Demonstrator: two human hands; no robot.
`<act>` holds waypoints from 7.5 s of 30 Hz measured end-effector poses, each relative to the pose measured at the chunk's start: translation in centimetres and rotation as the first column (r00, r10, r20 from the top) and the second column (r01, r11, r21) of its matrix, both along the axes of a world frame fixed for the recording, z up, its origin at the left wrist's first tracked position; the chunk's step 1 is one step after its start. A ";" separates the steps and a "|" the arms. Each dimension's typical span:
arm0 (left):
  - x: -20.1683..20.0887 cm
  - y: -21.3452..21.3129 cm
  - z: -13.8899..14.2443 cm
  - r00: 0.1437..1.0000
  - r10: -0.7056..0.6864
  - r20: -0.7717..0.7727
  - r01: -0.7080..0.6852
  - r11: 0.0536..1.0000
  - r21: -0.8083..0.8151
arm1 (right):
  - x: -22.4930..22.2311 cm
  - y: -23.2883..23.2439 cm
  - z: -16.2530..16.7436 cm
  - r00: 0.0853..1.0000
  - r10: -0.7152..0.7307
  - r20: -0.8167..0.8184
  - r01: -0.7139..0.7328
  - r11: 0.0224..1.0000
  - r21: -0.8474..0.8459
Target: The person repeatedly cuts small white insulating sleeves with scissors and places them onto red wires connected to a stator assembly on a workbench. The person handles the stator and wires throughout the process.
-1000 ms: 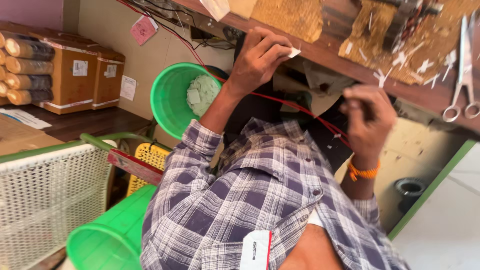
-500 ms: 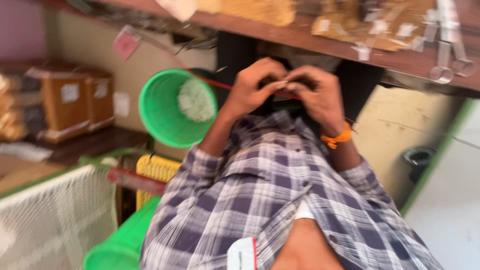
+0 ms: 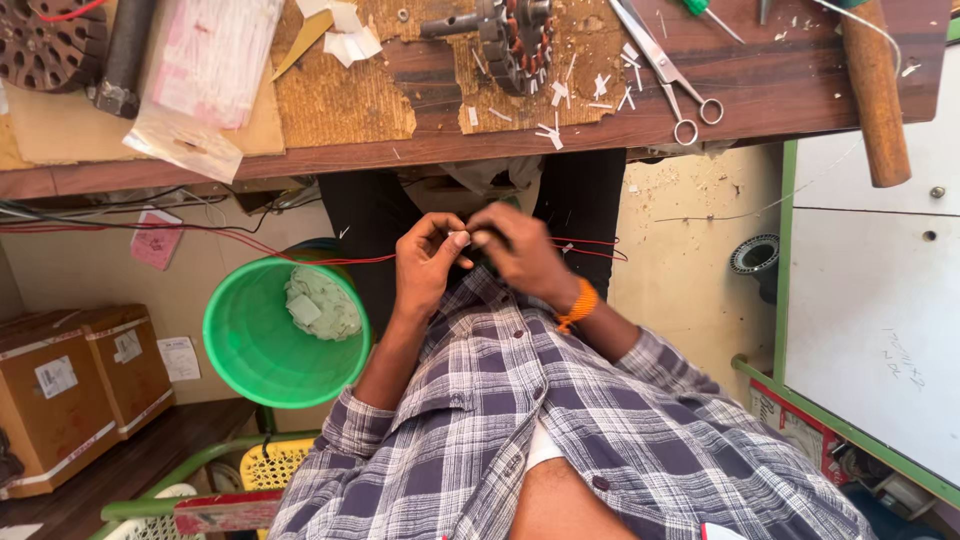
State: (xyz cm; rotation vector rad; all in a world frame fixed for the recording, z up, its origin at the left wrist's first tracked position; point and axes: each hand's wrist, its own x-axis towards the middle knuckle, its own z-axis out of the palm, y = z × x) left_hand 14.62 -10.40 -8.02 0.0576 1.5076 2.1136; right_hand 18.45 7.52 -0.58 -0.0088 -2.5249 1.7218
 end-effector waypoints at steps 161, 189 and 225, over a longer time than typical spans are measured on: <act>-2.7 -1.2 8.2 0.589 -0.310 -0.746 -0.055 0.906 -0.419 | 2.3 1.8 1.6 0.984 -0.062 0.166 0.142 0.832 -0.536; -2.1 -0.3 8.7 0.634 -0.304 -0.711 0.107 0.945 -0.308 | 3.1 0.1 -1.3 0.965 -0.104 0.241 0.216 0.839 -0.499; -4.1 -2.7 5.2 0.991 -0.130 -0.026 0.131 0.919 0.372 | 2.1 2.1 2.1 0.685 0.624 0.377 -0.254 0.689 -0.678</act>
